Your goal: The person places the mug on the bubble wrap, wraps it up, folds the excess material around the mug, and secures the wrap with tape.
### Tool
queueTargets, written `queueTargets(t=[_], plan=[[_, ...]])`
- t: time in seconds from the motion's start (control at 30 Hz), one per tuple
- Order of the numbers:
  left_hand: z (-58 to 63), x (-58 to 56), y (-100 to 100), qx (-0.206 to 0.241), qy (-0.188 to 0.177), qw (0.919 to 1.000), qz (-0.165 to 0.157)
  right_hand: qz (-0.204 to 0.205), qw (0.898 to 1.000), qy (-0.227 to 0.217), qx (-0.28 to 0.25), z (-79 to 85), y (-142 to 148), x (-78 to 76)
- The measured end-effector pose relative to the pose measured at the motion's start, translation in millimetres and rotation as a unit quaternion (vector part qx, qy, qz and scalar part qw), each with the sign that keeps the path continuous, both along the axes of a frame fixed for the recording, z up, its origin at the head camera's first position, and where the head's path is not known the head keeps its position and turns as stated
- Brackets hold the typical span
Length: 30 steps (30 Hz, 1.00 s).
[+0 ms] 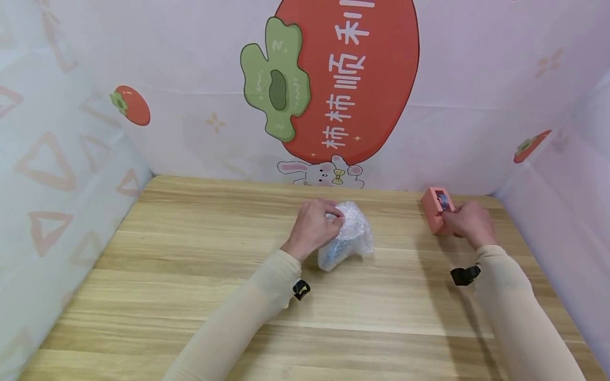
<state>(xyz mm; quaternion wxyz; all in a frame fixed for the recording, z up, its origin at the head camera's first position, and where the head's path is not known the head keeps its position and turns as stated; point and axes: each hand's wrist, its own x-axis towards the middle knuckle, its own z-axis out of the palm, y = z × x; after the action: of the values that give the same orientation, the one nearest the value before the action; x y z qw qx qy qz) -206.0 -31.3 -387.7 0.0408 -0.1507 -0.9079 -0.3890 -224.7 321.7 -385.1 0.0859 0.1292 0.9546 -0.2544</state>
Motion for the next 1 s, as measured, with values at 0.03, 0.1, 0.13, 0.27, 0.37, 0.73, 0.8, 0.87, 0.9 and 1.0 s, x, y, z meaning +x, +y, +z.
queueTargets(t=[0.03, 0.1, 0.13, 0.27, 0.37, 0.73, 0.8, 0.87, 0.9, 1.0], plan=[[0.0, 0.0, 0.0, -0.002, 0.001, 1.0000, 0.000, -0.007, 1.000, 0.001, -0.009, -1.4, 0.5, -0.2], [-0.2, 0.0, -0.2, -0.006, 0.002, 1.0000, 0.001, -0.018, 1.000, 0.006, -0.025, -3.8, 1.4, -0.5], [-0.4, -0.1, -0.3, -0.008, 0.001, 1.0000, 0.002, -0.024, 0.999, 0.007, -0.030, -4.6, 1.4, -0.3], [-0.3, 0.3, -0.4, -0.012, -0.004, 0.9999, 0.005, -0.041, 0.998, 0.011, -0.042, -6.2, 1.9, 0.0], [0.0, 0.7, -0.6, -0.015, -0.006, 0.9998, 0.007, -0.043, 0.998, 0.008, -0.051, -5.8, 2.2, 0.8], [1.2, 2.3, 1.0, -0.025, -0.010, 0.9995, 0.015, -0.050, 0.995, -0.013, -0.091, 4.2, -1.0, 5.6], [1.3, 2.2, 1.3, -0.026, -0.015, 0.9994, 0.016, -0.051, 0.992, -0.013, -0.113, 5.1, -1.1, 6.5], [1.3, 2.3, 1.2, -0.027, -0.016, 0.9994, 0.017, -0.056, 0.988, -0.008, -0.141, 3.9, -1.6, 7.8], [1.3, 2.3, 1.2, -0.027, -0.016, 0.9994, 0.017, -0.060, 0.986, -0.005, -0.156, 3.1, -1.9, 8.7], [1.5, 2.6, 1.0, -0.028, -0.018, 0.9993, 0.019, -0.075, 0.975, 0.005, -0.209, 1.0, -2.0, 12.2]])
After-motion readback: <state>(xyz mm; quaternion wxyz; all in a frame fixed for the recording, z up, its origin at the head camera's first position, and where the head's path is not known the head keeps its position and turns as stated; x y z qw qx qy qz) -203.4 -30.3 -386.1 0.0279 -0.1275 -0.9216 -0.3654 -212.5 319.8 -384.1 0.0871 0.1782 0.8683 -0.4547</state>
